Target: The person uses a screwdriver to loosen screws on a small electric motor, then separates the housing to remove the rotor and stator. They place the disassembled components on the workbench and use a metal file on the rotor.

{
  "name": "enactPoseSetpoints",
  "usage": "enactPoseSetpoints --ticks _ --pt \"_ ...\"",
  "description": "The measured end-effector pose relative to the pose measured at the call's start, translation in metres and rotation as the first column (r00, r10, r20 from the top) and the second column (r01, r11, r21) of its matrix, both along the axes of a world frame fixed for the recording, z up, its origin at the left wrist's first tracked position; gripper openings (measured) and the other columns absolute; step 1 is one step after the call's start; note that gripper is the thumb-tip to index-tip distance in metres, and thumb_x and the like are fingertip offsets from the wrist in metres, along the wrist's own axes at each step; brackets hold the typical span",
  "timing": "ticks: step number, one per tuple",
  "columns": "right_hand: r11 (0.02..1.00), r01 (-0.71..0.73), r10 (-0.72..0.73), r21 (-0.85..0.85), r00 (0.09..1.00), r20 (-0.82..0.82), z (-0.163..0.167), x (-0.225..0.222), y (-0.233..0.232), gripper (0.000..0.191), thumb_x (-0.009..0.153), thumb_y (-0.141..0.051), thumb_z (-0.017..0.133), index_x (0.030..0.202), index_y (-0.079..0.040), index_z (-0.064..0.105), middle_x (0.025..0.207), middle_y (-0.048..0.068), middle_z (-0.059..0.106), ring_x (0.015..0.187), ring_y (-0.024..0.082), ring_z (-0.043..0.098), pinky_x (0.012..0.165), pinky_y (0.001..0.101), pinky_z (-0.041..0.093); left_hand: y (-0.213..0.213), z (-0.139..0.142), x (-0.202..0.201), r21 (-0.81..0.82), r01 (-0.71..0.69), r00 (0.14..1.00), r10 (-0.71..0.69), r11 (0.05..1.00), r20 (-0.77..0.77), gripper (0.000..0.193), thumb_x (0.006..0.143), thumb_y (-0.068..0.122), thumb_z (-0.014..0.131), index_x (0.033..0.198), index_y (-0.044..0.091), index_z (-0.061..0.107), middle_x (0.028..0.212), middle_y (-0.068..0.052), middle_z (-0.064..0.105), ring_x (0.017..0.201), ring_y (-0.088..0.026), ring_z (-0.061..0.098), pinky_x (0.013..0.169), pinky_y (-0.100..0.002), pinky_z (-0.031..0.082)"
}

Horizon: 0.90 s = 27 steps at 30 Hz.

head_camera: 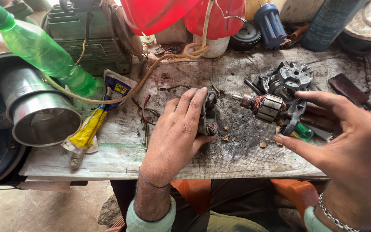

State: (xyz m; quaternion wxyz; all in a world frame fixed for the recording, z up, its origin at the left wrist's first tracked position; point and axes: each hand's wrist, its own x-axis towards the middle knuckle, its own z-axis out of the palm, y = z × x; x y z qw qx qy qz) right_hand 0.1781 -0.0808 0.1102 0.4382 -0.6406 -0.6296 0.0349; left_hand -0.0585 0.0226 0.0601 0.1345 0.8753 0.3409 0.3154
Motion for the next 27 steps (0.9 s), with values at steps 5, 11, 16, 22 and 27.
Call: enactPoseSetpoints --ticks 5,11,16,22,27 --pt "0.999 0.015 -0.016 -0.035 0.999 -0.036 0.001 -0.002 0.002 0.070 0.055 0.000 0.090 0.120 0.006 0.066 0.111 0.018 0.074 0.105 0.020 0.073 0.096 0.0337 0.060 0.001 0.000 0.000 0.014 0.002 1.000 -0.002 1.000 0.003 0.102 0.063 0.020 0.089 0.149 0.001 0.038 0.142 -0.019 0.050 0.123 -0.041 0.053 0.105 -0.046 0.044" --pt "0.991 0.118 -0.109 -0.066 0.987 0.118 -0.015 0.003 0.004 0.070 0.055 -0.010 0.096 0.119 0.002 0.069 0.105 0.016 0.076 0.099 0.021 0.074 0.090 0.0341 0.060 0.000 -0.001 0.000 0.011 -0.006 1.000 0.006 1.000 0.006 0.101 0.063 0.020 0.090 0.148 0.002 0.038 0.143 -0.018 0.050 0.123 -0.040 0.053 0.105 -0.045 0.044" --pt "0.980 0.173 -0.142 -0.093 0.950 0.278 -0.033 0.001 0.020 0.069 0.061 -0.023 0.097 0.122 -0.003 0.071 0.104 0.014 0.077 0.094 0.022 0.076 0.086 0.0335 0.060 0.001 0.001 -0.001 0.003 0.000 1.000 0.000 1.000 0.013 0.102 0.063 0.020 0.090 0.149 0.002 0.038 0.143 -0.018 0.050 0.123 -0.040 0.053 0.105 -0.045 0.044" --pt "0.892 0.320 -0.183 -0.320 0.901 0.392 -0.042 -0.009 0.030 0.071 0.064 -0.037 0.094 0.121 -0.004 0.066 0.110 0.015 0.073 0.098 0.032 0.072 0.086 0.0427 0.056 0.002 0.001 -0.004 -0.007 -0.003 1.000 0.003 1.000 0.027 0.101 0.064 0.021 0.090 0.148 0.003 0.038 0.143 -0.017 0.050 0.125 -0.040 0.052 0.105 -0.046 0.044" --pt "0.863 0.338 -0.197 -0.376 0.910 0.366 -0.040 -0.009 0.029 0.084 0.066 -0.041 0.092 0.132 -0.003 0.059 0.121 0.017 0.067 0.109 0.036 0.067 0.092 0.0459 0.052 0.000 0.002 -0.006 0.017 0.003 1.000 -0.003 1.000 0.021 0.099 0.062 0.021 0.089 0.146 0.004 0.041 0.144 -0.015 0.051 0.126 -0.039 0.052 0.107 -0.047 0.042"
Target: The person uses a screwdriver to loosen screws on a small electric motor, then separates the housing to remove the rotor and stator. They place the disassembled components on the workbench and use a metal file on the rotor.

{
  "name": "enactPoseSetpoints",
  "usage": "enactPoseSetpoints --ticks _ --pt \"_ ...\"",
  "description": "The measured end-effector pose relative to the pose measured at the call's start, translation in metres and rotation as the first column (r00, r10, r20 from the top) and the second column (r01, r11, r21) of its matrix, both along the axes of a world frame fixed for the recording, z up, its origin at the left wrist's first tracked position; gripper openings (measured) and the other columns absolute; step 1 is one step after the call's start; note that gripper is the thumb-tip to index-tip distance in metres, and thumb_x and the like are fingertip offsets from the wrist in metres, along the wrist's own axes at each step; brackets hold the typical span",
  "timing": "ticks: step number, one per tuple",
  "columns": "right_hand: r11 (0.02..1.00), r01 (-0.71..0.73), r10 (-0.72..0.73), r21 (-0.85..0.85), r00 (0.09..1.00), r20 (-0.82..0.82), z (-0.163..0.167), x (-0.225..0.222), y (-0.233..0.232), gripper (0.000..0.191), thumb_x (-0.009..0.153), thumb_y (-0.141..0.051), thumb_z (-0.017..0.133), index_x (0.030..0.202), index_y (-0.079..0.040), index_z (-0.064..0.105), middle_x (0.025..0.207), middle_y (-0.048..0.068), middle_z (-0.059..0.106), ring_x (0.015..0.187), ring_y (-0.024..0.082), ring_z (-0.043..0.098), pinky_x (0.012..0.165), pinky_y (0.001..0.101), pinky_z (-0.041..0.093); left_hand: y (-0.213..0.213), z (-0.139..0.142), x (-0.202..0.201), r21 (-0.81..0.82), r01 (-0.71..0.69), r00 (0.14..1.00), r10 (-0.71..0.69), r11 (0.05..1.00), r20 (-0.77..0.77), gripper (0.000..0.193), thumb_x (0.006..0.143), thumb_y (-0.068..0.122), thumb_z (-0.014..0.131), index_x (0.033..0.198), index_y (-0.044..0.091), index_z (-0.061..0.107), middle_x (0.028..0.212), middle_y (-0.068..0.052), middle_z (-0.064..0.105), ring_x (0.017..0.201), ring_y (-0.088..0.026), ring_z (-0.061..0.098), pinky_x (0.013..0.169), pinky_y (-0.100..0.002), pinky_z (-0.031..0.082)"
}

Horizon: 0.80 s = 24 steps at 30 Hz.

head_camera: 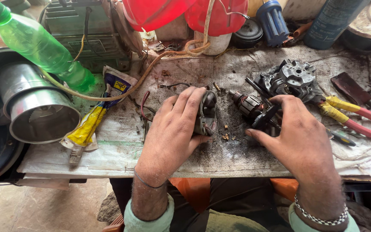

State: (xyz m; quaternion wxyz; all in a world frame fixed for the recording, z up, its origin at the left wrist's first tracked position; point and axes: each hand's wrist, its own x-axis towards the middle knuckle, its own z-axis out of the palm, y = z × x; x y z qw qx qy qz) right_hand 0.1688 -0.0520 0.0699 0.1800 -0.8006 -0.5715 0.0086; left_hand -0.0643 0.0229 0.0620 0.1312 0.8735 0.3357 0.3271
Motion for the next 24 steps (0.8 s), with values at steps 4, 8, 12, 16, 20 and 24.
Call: enactPoseSetpoints --ticks 4,8,12,16,20,24 --pt "0.991 -0.107 0.101 0.085 0.993 0.068 0.003 0.000 -0.007 0.075 0.067 -0.038 0.089 0.128 -0.003 0.063 0.124 0.018 0.066 0.114 0.036 0.064 0.097 0.0452 0.049 -0.005 0.002 -0.002 0.056 -0.004 0.998 0.007 0.998 -0.058 0.095 0.058 0.021 0.089 0.143 0.009 0.046 0.141 -0.011 0.056 0.129 -0.038 0.051 0.111 -0.050 0.038" --pt "0.976 -0.181 0.169 0.118 0.979 0.111 0.011 0.001 -0.014 0.075 0.069 -0.038 0.087 0.129 -0.002 0.063 0.125 0.019 0.065 0.116 0.036 0.063 0.100 0.0455 0.048 -0.006 0.004 -0.004 0.110 -0.026 0.997 0.034 0.994 -0.074 0.085 0.060 0.011 0.084 0.138 0.009 0.050 0.137 -0.010 0.061 0.133 -0.037 0.051 0.114 -0.053 0.034" --pt "0.961 -0.267 0.254 0.071 0.955 0.152 0.020 0.002 -0.018 0.073 0.068 -0.041 0.085 0.126 -0.003 0.064 0.123 0.017 0.066 0.117 0.037 0.061 0.101 0.0464 0.046 -0.004 0.005 -0.010 0.104 -0.072 0.996 0.077 0.992 -0.050 0.080 0.058 0.003 0.078 0.133 0.006 0.051 0.133 -0.013 0.063 0.133 -0.036 0.051 0.114 -0.054 0.033" --pt "0.923 -0.378 0.352 0.069 0.905 0.237 0.027 0.004 -0.026 0.070 0.076 -0.047 0.078 0.130 -0.005 0.064 0.128 0.016 0.066 0.121 0.037 0.060 0.103 0.0470 0.044 -0.001 0.007 -0.019 0.091 -0.075 0.996 0.079 0.993 -0.039 0.082 0.056 0.000 0.077 0.134 0.004 0.050 0.132 -0.016 0.063 0.131 -0.037 0.053 0.112 -0.051 0.037" --pt "0.940 -0.338 0.338 -0.042 0.914 0.224 0.026 0.006 -0.026 0.071 0.077 -0.052 0.075 0.133 -0.011 0.065 0.129 0.014 0.067 0.121 0.036 0.061 0.103 0.0473 0.045 0.002 0.006 -0.026 0.057 -0.067 0.998 0.068 0.996 -0.016 0.082 0.057 -0.002 0.075 0.135 0.003 0.049 0.131 -0.017 0.064 0.127 -0.037 0.058 0.109 -0.048 0.041" --pt "0.930 -0.351 0.367 -0.110 0.898 0.244 0.025 0.007 -0.022 0.063 0.081 -0.047 0.071 0.136 -0.018 0.066 0.130 0.012 0.067 0.113 0.034 0.065 0.093 0.0442 0.052 0.003 0.005 -0.029 0.002 -0.063 0.998 0.063 0.998 -0.006 0.082 0.059 -0.003 0.075 0.136 0.002 0.048 0.126 -0.019 0.065 0.125 -0.038 0.059 0.107 -0.048 0.042"
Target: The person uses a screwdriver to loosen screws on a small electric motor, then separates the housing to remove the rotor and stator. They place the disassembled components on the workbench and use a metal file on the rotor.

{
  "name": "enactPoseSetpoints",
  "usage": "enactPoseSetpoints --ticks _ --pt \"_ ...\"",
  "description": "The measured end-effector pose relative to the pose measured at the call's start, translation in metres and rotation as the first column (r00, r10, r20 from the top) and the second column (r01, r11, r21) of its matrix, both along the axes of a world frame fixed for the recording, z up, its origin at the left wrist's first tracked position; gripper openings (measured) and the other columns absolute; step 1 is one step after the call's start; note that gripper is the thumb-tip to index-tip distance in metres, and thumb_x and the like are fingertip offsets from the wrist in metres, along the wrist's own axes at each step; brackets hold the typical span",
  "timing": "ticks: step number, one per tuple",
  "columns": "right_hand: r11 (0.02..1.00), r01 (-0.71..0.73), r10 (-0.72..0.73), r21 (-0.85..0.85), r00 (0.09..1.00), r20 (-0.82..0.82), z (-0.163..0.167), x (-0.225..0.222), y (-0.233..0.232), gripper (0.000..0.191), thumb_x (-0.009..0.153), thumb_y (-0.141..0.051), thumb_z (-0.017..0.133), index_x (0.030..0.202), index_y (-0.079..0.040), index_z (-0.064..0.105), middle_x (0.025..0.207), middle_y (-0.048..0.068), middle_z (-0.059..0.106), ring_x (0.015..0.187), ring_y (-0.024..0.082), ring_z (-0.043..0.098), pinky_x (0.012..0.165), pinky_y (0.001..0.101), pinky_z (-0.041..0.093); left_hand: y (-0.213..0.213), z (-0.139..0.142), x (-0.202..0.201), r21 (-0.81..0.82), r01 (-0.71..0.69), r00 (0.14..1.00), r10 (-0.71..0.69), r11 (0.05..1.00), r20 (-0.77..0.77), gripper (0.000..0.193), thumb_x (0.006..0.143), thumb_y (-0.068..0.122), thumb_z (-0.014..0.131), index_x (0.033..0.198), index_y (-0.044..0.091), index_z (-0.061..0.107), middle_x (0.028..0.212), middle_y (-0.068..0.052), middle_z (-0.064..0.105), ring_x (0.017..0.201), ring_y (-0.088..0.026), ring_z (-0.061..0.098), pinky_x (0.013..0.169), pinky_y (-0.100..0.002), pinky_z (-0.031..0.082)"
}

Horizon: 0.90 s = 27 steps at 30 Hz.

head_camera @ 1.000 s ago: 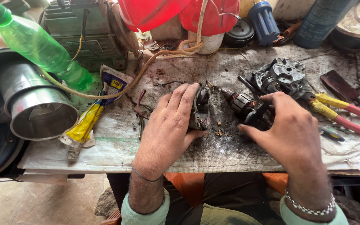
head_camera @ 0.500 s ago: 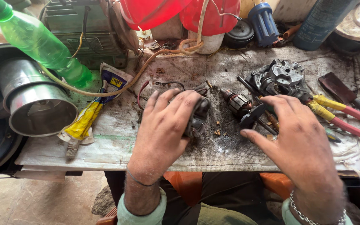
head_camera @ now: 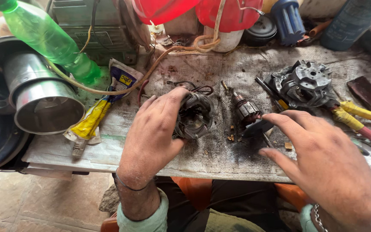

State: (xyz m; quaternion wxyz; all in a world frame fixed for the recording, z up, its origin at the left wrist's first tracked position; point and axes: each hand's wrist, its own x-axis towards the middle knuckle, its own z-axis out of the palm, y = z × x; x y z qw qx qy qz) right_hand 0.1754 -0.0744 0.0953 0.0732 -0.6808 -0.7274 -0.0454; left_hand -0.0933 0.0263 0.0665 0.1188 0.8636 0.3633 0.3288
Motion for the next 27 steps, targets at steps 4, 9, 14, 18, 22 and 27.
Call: enactPoseSetpoints --ticks 4,9,14,18,22,27 --pt "0.968 0.183 -0.185 -0.174 0.983 0.005 0.002 -0.004 0.001 0.055 0.086 -0.046 0.070 0.136 -0.024 0.065 0.126 0.001 0.069 0.103 0.029 0.071 0.083 0.0412 0.057 0.001 0.000 -0.002 -0.003 0.006 1.000 -0.006 1.000 0.008 0.081 0.058 -0.002 0.075 0.135 0.002 0.049 0.127 -0.018 0.066 0.124 -0.038 0.059 0.109 -0.048 0.042" --pt "0.974 0.168 -0.174 -0.150 0.984 -0.028 0.003 -0.003 0.007 0.046 0.087 -0.038 0.072 0.127 -0.017 0.066 0.118 0.002 0.070 0.099 0.030 0.072 0.082 0.0410 0.058 0.002 -0.001 -0.002 -0.005 -0.007 1.000 0.007 1.000 -0.005 0.082 0.058 -0.003 0.076 0.135 0.003 0.050 0.128 -0.018 0.066 0.125 -0.038 0.059 0.110 -0.048 0.042" --pt "0.994 0.088 -0.090 -0.068 0.996 -0.025 -0.003 -0.002 0.014 0.038 0.086 -0.018 0.070 0.124 -0.018 0.069 0.111 0.005 0.068 0.091 0.031 0.071 0.078 0.0423 0.057 0.003 -0.001 -0.003 -0.023 -0.003 1.000 0.003 1.000 0.014 0.078 0.060 -0.001 0.078 0.134 0.003 0.050 0.130 -0.018 0.066 0.126 -0.037 0.059 0.109 -0.048 0.041" --pt "0.973 0.176 -0.183 -0.149 0.982 -0.035 -0.004 0.000 0.016 0.024 0.094 -0.019 0.068 0.117 -0.019 0.072 0.106 0.005 0.067 0.087 0.030 0.072 0.077 0.0408 0.057 0.004 -0.002 -0.004 -0.013 0.002 1.000 -0.002 1.000 0.027 0.079 0.061 -0.001 0.078 0.134 0.003 0.050 0.132 -0.017 0.065 0.127 -0.037 0.058 0.110 -0.048 0.041" --pt "0.987 0.068 -0.091 -0.143 0.983 -0.159 -0.002 0.008 0.010 0.013 0.089 -0.019 0.070 0.100 -0.014 0.073 0.103 0.001 0.068 0.082 0.031 0.071 0.074 0.0419 0.056 0.005 -0.001 -0.006 -0.017 0.020 0.999 -0.020 1.000 0.027 0.080 0.058 -0.005 0.074 0.134 0.003 0.049 0.134 -0.018 0.064 0.129 -0.037 0.057 0.111 -0.047 0.041" --pt "0.961 -0.115 0.072 -0.253 0.982 -0.173 -0.007 0.018 -0.002 0.016 0.079 -0.022 0.074 0.094 -0.018 0.074 0.093 -0.001 0.067 0.086 0.026 0.070 0.072 0.0399 0.056 0.004 0.000 -0.008 -0.038 0.025 0.999 -0.024 0.999 0.026 0.079 0.057 -0.010 0.071 0.132 0.003 0.050 0.136 -0.017 0.064 0.131 -0.037 0.057 0.111 -0.046 0.041"
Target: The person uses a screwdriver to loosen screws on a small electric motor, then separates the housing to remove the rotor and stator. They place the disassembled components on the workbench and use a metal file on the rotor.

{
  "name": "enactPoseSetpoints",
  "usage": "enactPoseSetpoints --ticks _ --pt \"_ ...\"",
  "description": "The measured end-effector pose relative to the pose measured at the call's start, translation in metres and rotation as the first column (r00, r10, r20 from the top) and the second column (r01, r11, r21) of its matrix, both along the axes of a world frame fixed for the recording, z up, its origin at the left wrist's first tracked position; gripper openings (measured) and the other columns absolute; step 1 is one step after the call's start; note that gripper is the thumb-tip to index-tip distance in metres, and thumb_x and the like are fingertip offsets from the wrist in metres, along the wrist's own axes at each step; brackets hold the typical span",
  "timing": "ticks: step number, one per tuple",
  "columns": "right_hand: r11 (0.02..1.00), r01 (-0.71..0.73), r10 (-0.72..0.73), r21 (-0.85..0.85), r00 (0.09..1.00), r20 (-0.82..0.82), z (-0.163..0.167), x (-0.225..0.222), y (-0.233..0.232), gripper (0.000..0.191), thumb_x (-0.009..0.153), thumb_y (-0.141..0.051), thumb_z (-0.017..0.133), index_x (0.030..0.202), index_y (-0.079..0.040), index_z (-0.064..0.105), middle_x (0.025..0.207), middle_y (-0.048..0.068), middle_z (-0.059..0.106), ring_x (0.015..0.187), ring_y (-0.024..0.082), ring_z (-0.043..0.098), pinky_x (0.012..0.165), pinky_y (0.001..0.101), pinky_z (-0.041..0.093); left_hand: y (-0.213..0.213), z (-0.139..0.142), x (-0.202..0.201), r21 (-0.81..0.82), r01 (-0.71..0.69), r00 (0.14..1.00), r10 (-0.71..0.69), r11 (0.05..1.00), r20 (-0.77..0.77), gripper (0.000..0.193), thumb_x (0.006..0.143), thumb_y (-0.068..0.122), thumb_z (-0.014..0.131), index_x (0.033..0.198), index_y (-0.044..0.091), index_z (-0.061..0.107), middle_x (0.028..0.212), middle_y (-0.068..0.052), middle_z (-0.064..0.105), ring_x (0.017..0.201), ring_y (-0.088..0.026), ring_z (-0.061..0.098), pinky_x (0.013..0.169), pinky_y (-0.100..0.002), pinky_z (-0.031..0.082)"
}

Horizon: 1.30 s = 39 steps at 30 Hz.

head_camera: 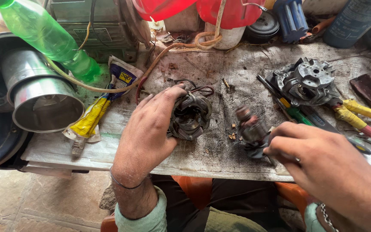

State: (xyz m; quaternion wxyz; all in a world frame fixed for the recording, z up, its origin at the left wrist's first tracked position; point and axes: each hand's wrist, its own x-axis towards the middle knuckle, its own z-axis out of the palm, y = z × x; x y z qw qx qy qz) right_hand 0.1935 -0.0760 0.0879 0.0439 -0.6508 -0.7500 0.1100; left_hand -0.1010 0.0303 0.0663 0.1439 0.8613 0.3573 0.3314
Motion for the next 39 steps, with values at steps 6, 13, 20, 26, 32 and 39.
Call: enactPoseSetpoints --ticks 6,13,20,26,32,39 --pt "0.996 -0.080 0.079 0.032 0.996 0.032 -0.010 0.004 -0.007 0.018 0.075 -0.017 0.072 0.092 -0.020 0.076 0.095 -0.005 0.068 0.095 0.023 0.068 0.078 0.0385 0.055 0.001 -0.001 0.000 0.012 0.010 1.000 -0.010 1.000 0.001 0.080 0.056 -0.010 0.071 0.132 0.003 0.050 0.137 -0.018 0.063 0.132 -0.037 0.056 0.111 -0.046 0.042" --pt "0.998 -0.064 0.063 0.015 0.998 0.029 -0.010 0.005 -0.005 0.016 0.076 -0.018 0.072 0.091 -0.021 0.077 0.095 -0.006 0.068 0.094 0.022 0.069 0.079 0.0380 0.056 0.000 -0.002 0.000 0.003 0.000 1.000 0.000 1.000 -0.005 0.080 0.057 -0.010 0.070 0.133 0.002 0.050 0.136 -0.019 0.063 0.131 -0.038 0.056 0.110 -0.046 0.042" --pt "1.000 0.021 -0.021 0.006 1.000 0.009 -0.004 0.003 -0.001 0.012 0.080 -0.018 0.071 0.092 -0.017 0.074 0.094 0.000 0.067 0.089 0.026 0.070 0.075 0.0395 0.056 0.001 0.000 0.000 0.045 -0.004 1.000 0.004 0.999 0.016 0.077 0.057 -0.003 0.077 0.130 0.001 0.053 0.132 -0.021 0.064 0.129 -0.040 0.056 0.109 -0.047 0.043" --pt "0.986 0.168 -0.168 -0.001 0.986 0.020 0.002 0.001 0.003 0.012 0.083 -0.019 0.071 0.095 -0.014 0.073 0.098 0.000 0.071 0.088 0.028 0.072 0.078 0.0391 0.058 -0.002 0.002 0.005 0.057 -0.018 0.997 0.014 0.998 0.073 0.069 0.065 0.002 0.081 0.129 0.000 0.054 0.128 -0.021 0.067 0.121 -0.041 0.064 0.101 -0.044 0.052" --pt "0.971 0.174 -0.183 0.166 0.982 0.044 0.004 0.001 0.006 0.033 0.085 -0.020 0.071 0.117 -0.013 0.072 0.115 0.003 0.074 0.093 0.030 0.073 0.080 0.0401 0.057 -0.007 0.006 0.008 0.092 -0.101 0.966 0.075 0.991 0.249 0.075 0.070 0.008 0.090 0.136 0.001 0.055 0.125 -0.019 0.070 0.114 -0.032 0.073 0.097 -0.037 0.059" --pt "0.970 0.211 -0.228 0.118 0.962 0.152 0.004 0.004 0.007 0.042 0.088 -0.023 0.068 0.129 -0.019 0.072 0.121 -0.001 0.075 0.094 0.027 0.075 0.082 0.0384 0.060 -0.011 0.005 0.014 -0.039 -0.101 0.904 0.108 0.994 0.413 0.076 0.071 0.011 0.093 0.136 -0.001 0.056 0.115 -0.011 0.077 0.105 -0.016 0.079 0.090 -0.029 0.066"
